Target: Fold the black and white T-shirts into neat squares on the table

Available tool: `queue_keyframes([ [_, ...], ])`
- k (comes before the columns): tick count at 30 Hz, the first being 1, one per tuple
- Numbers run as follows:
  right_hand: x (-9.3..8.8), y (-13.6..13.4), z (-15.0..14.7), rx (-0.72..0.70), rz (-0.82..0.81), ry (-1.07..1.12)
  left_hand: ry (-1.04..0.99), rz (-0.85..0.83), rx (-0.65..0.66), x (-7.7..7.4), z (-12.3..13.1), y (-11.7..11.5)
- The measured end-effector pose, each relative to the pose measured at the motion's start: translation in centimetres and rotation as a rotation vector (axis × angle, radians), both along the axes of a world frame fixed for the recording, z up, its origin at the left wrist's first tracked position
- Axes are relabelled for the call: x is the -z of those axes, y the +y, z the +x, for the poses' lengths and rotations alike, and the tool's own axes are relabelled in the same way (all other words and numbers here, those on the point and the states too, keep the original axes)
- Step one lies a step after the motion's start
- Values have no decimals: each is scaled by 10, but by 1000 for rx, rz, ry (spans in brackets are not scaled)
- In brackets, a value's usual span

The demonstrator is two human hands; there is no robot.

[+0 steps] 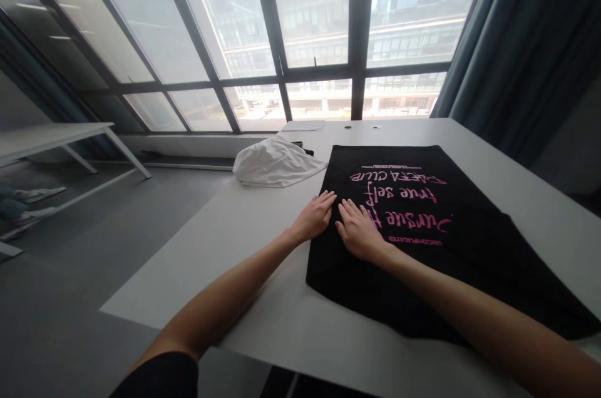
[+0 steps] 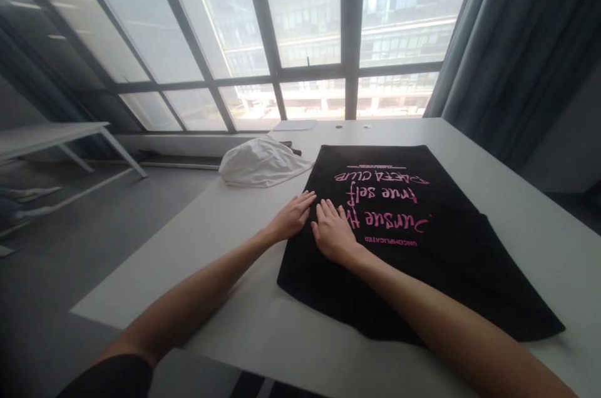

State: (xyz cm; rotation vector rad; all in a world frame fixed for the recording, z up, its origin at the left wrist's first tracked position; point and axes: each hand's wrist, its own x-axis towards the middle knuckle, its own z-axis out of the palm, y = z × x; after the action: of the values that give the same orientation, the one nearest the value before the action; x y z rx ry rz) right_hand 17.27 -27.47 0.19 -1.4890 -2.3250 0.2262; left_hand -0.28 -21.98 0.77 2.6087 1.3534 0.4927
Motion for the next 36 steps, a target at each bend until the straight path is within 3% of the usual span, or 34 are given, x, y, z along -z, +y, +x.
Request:
queue_keyframes([
  [7, -10, 2, 36, 107, -128, 37, 157, -18, 26, 17, 23, 8],
  [10, -25, 3, 75, 162, -114, 95, 148, 17, 11, 12, 26, 5],
  [14, -37, 14, 151, 368, -73, 117, 71, 67, -44, 4, 42, -3],
  [17, -27, 20, 210, 505, -62, 78, 74, 20, -75, 10, 56, -7],
  [21, 6, 13, 264, 586, -102, -35, 126, 15, -90, 23, 62, -10],
  [24, 29, 2, 277, 614, -52, -104, 152, 31, -90, 28, 61, -11],
  [27, 39, -4, 275, 607, -16, -91, 161, 24, -94, 26, 61, -11],
  [32, 33, -6, 274, 582, 47, 17, 63, 53, -131, 13, 53, 3],
  [36, 29, -9, 278, 590, 74, 58, 29, 150, -244, 4, 36, 26],
])
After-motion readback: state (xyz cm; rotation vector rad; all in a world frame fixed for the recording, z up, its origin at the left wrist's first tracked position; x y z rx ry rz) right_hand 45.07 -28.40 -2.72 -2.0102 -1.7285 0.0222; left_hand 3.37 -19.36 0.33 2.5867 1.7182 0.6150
